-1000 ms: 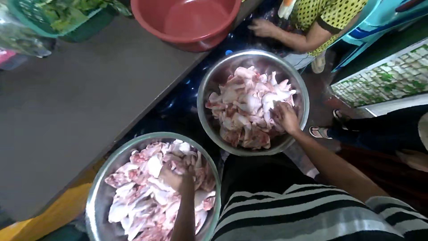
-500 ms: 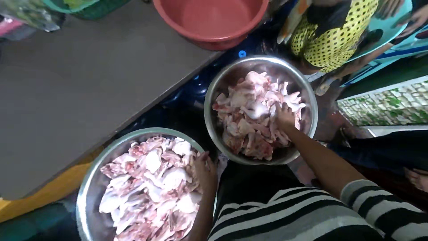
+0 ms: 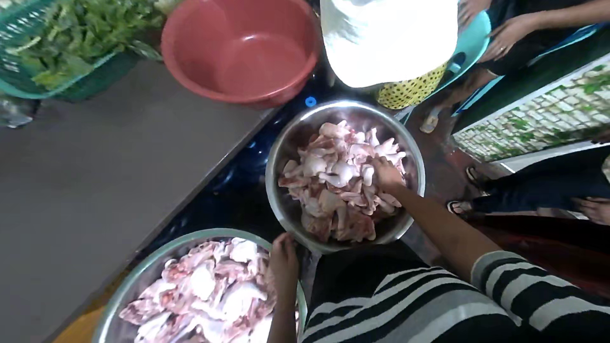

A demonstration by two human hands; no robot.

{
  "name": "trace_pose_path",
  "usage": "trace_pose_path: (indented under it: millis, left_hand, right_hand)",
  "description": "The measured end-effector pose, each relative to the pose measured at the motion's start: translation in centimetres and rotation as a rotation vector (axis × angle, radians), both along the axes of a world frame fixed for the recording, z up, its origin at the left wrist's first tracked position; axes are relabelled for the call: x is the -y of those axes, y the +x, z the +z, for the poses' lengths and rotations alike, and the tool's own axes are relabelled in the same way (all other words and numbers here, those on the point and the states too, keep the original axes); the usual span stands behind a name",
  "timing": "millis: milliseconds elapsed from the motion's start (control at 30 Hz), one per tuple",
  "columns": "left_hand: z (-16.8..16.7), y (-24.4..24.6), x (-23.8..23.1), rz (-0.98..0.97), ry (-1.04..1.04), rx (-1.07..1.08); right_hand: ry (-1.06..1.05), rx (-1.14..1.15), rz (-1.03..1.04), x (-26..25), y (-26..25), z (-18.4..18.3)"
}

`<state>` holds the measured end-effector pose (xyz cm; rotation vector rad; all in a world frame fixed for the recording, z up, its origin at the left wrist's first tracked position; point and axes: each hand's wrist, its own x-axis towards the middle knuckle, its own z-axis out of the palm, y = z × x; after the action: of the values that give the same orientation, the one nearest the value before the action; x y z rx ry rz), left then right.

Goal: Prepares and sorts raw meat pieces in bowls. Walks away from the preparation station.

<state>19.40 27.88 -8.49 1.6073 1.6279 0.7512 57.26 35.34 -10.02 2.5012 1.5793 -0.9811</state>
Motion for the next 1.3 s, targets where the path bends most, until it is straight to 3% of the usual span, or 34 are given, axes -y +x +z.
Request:
trace_pose_path:
  millis: [167,267,333,500,667,800,933,1100,1300]
  left_hand:
    - [0.3,1.7,-2.3,-0.106,-0.037,-0.001]
    - [0.7,2.9,-3.3,-0.165,-0.065,-0.003]
    - [1.4,3.8,-3.5,-0.181,-0.079,0.013]
    - [1.4,4.3,-3.3,-0.198,-0.098,0.063]
    - [1.6,4.3,-4.2,-0.274,-0.141,0.060]
    - [3.8,6.6,-6.3,-0.348,-0.223,0.125]
    - [6.9,10.4,-8.4,-0.383,-0.286,0.417]
    - [10.6,13.3,-9.1,-0.471,-0.273,0.570]
    - [12.1,13.5,-8.8,-0.527,-0.272,0.429]
  right_hand:
    - [0.022,-0.009,0.131,0.6,0.4,-0.4]
    - [0.037,-0.044,0.074,1.6,0.1,-0.1]
    - [0.104,-0.124,-0.041,2.5,0.2,0.2]
    - [0.558,-0.541,-0.383,4.8,0.6,2.1]
    - [0.737,-1.026,-0.696,5.3,-0.2,5.0]
    - [0.730,-1.432,-0.957,4.7,-1.7,7.7]
    - [0.688,-1.711,-1.083,4.1,-2.9,9.6]
    - [0.643,-1.828,-1.150,3.3,-4.1,11.4]
    - [0.562,-1.891,-1.142,4.0,-5.4,11.8]
